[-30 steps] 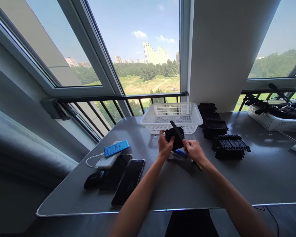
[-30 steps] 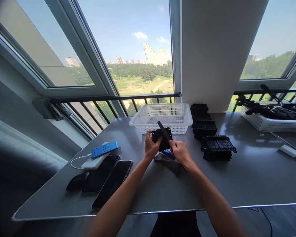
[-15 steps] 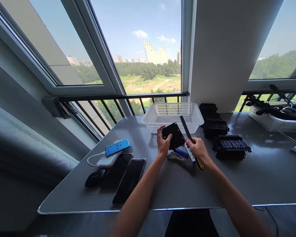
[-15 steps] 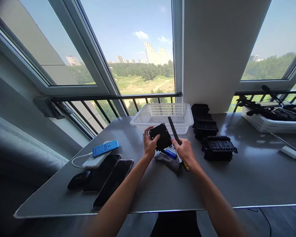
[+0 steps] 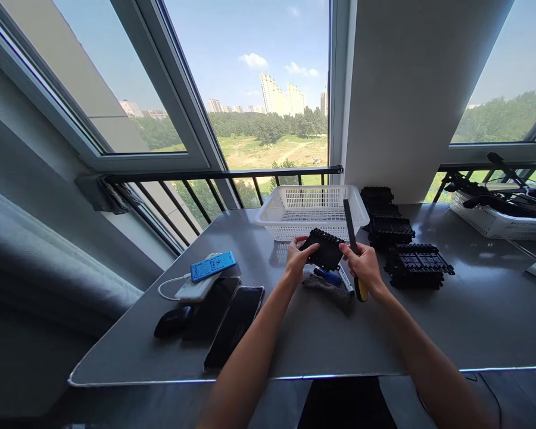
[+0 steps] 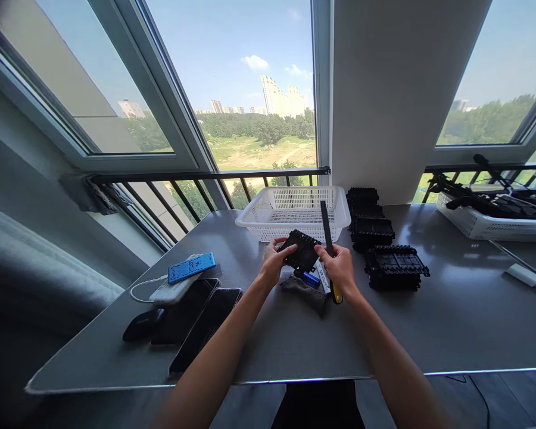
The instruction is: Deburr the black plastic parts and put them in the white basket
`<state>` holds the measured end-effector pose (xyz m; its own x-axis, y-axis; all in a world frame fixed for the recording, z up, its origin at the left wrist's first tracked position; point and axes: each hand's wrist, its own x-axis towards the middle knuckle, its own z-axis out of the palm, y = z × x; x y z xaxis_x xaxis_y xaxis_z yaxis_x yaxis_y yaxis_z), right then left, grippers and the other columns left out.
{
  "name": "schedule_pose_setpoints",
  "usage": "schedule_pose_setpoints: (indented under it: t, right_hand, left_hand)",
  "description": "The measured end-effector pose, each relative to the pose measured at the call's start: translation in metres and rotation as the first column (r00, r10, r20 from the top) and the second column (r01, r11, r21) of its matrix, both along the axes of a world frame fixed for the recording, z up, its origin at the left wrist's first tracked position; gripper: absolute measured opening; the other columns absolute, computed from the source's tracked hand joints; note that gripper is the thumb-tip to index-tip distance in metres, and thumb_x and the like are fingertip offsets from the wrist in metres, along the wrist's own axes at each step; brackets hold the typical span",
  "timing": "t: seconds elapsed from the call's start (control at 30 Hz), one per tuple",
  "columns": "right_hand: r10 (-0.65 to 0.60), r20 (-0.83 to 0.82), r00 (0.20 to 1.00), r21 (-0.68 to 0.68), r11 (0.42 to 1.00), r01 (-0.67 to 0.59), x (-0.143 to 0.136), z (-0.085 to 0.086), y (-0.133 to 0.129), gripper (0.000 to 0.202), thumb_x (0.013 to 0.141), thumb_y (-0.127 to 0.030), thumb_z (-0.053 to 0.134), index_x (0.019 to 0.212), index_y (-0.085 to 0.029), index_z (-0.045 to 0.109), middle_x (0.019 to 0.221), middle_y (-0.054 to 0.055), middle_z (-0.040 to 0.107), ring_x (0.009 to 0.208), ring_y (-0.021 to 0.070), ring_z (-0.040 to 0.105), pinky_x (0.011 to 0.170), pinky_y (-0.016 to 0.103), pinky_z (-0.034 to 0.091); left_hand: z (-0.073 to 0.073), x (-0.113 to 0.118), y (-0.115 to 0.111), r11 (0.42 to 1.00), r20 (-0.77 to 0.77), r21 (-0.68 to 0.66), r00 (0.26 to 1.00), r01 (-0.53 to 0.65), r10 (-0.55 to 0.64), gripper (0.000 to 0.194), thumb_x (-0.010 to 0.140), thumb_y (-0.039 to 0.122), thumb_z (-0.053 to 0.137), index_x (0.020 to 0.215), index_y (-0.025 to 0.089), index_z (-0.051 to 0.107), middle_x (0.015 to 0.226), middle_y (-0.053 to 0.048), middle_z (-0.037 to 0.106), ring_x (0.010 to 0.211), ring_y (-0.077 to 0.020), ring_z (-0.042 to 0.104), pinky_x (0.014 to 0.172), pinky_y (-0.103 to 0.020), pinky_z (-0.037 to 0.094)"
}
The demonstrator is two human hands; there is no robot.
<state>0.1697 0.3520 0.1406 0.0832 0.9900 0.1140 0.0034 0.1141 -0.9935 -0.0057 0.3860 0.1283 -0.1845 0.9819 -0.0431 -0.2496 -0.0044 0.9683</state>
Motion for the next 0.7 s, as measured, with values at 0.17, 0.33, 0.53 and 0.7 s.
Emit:
schedule_pose_setpoints:
  t: [0.17,0.33,0.53,0.7]
  right_hand:
    - [-0.038,-0.03,0.999,0.081,0.996,0.04,0.003,0.003,-0.001,0.052,0.069,-0.069,0.064,0.066,-0.019,0.05,0.047,-0.006,0.04,0.035,0.007,0.033,0.032,0.022,0.027]
    - [-0.03,-0.087,0.996,0.152,0.987,0.043,0.004,0.002,0.001,0.053,0.08,-0.071,0.046,0.071,-0.02,0.054,0.054,-0.004,0.042,0.04,0.009,0.036,0.036,0.023,0.029]
    - [-0.127,0.256,0.958,0.301,0.952,0.045,0.009,-0.002,0.006,0.052,0.089,-0.062,0.036,0.071,-0.02,0.059,0.064,0.0,0.051,0.055,0.0131,0.045,0.052,0.025,0.034]
    - [-0.184,0.502,0.845,0.322,0.947,0.014,0.011,0.001,0.002,0.045,0.091,-0.054,0.04,0.072,-0.019,0.061,0.068,0.003,0.06,0.061,0.0161,0.051,0.058,0.027,0.034]
  left_hand:
    - [0.003,0.001,-0.002,0.972,0.117,-0.093,0.972,0.214,-0.203,0.069,0.052,0.023,0.084,0.114,0.014,0.055,0.084,-0.007,0.069,0.064,-0.016,0.064,0.052,-0.024,0.049]
    - [0.002,0.0,0.0,0.982,0.182,-0.014,0.966,0.187,-0.181,0.055,0.052,0.023,0.083,0.101,0.013,0.061,0.083,-0.005,0.069,0.066,-0.014,0.064,0.057,-0.023,0.05]
    - [-0.004,0.0,0.005,0.997,0.19,0.079,0.982,0.006,-0.021,0.051,0.055,0.022,0.079,0.099,0.018,0.054,0.083,-0.002,0.07,0.072,-0.0157,0.065,0.07,-0.029,0.051]
    - [-0.009,0.001,0.01,0.984,0.082,0.173,0.996,-0.041,0.028,0.043,0.056,0.021,0.075,0.093,0.019,0.053,0.083,-0.001,0.068,0.076,-0.0153,0.063,0.078,-0.03,0.048]
